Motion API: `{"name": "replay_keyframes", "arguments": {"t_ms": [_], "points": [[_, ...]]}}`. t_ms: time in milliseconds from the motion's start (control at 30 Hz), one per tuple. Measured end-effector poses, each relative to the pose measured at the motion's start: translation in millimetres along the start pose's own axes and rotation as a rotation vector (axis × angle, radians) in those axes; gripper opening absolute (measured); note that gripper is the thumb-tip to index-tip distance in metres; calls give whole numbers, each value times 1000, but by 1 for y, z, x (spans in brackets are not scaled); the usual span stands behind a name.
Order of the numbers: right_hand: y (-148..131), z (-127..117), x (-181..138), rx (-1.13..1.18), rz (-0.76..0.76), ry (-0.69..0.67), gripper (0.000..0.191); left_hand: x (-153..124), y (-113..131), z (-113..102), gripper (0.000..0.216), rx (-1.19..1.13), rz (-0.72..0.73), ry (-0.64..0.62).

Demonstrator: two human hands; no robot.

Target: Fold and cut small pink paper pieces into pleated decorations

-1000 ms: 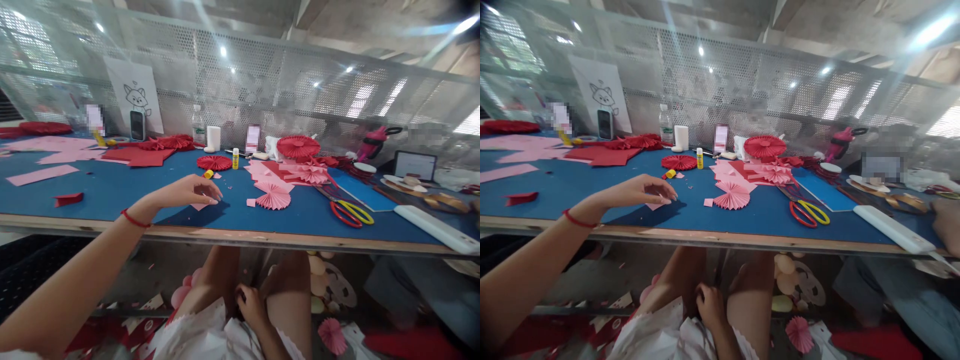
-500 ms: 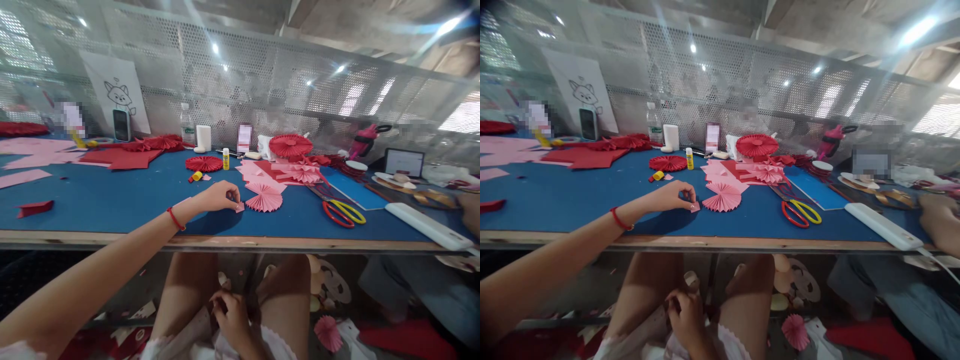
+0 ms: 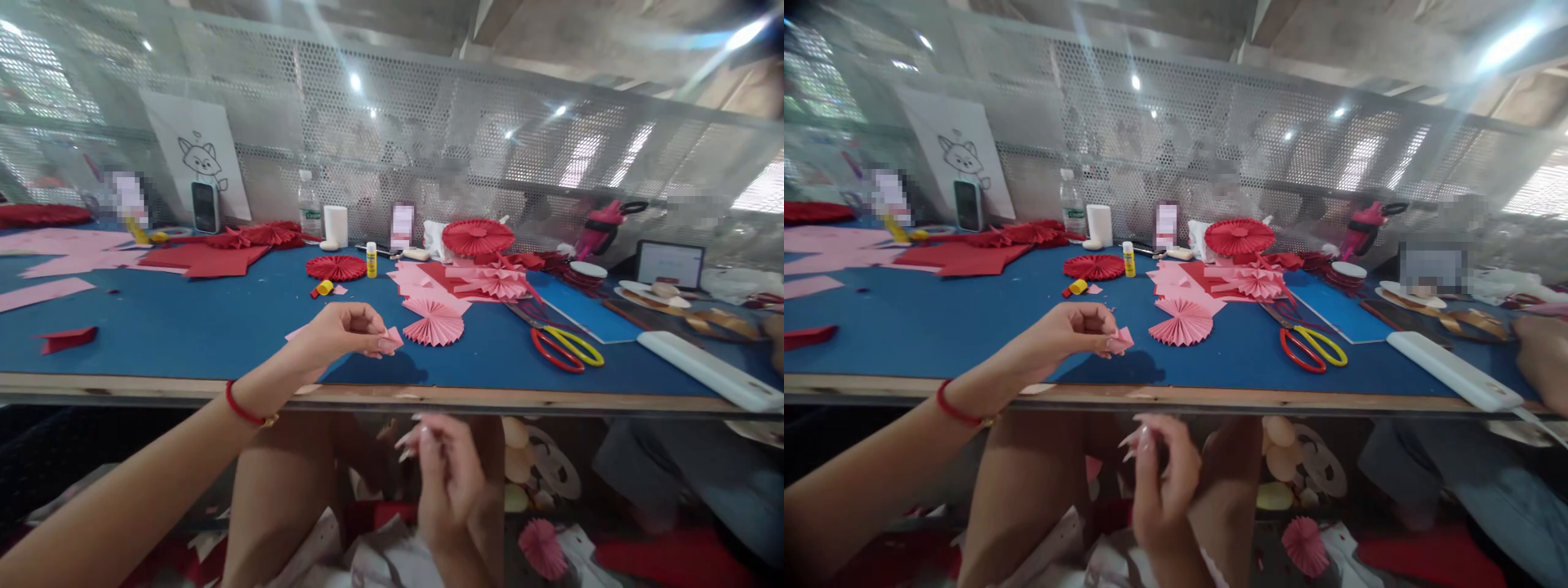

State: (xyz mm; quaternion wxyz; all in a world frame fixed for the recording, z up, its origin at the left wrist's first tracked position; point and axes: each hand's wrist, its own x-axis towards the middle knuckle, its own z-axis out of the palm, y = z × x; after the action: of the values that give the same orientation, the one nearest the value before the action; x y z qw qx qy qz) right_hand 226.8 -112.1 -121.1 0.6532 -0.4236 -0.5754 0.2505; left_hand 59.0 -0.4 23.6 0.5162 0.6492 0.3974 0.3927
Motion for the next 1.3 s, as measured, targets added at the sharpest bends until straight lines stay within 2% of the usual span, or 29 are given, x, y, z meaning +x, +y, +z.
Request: {"name": "replay_keyframes", "arguments": {"t_ms": [67,100,167,233,333,400,467,600,733,933,1300], "points": [[-22,-7,27,-15,-78,118,20,-7,0,5,40,-52,4,18],[-30,-8,41,-65,-121,105,19,-10,0,7,42,-70,7,24],[-42,-8,65,-187,-177,-6,18,-15,-1,10,44,-86,13,21],[-48,-6,83,-261,-162,-188,20,-19,-1,12,45,-84,16,2],[-48,-6,98,-223,-120,-432,30,-24,-1,15,51,-82,5,-37],[-47,-8,103,-170,-122,-529,33,-28,0,16,54,-102,-6,-57],[-47,-9,105,-129,-129,-570,36,-31,0,16,56,-137,-18,-72],[-49,-8,104,-40,-112,-591,39,-32,-4,11,61,-211,-41,-99],[-49,-4,101,3,-96,-564,40,-32,-5,4,54,-246,-53,-133],[-46,0,100,-2,-82,-478,38,-34,0,-2,46,-252,-35,-148],[-49,3,100,-66,-121,-496,38,-42,-5,0,46,-228,-35,-108]]}}
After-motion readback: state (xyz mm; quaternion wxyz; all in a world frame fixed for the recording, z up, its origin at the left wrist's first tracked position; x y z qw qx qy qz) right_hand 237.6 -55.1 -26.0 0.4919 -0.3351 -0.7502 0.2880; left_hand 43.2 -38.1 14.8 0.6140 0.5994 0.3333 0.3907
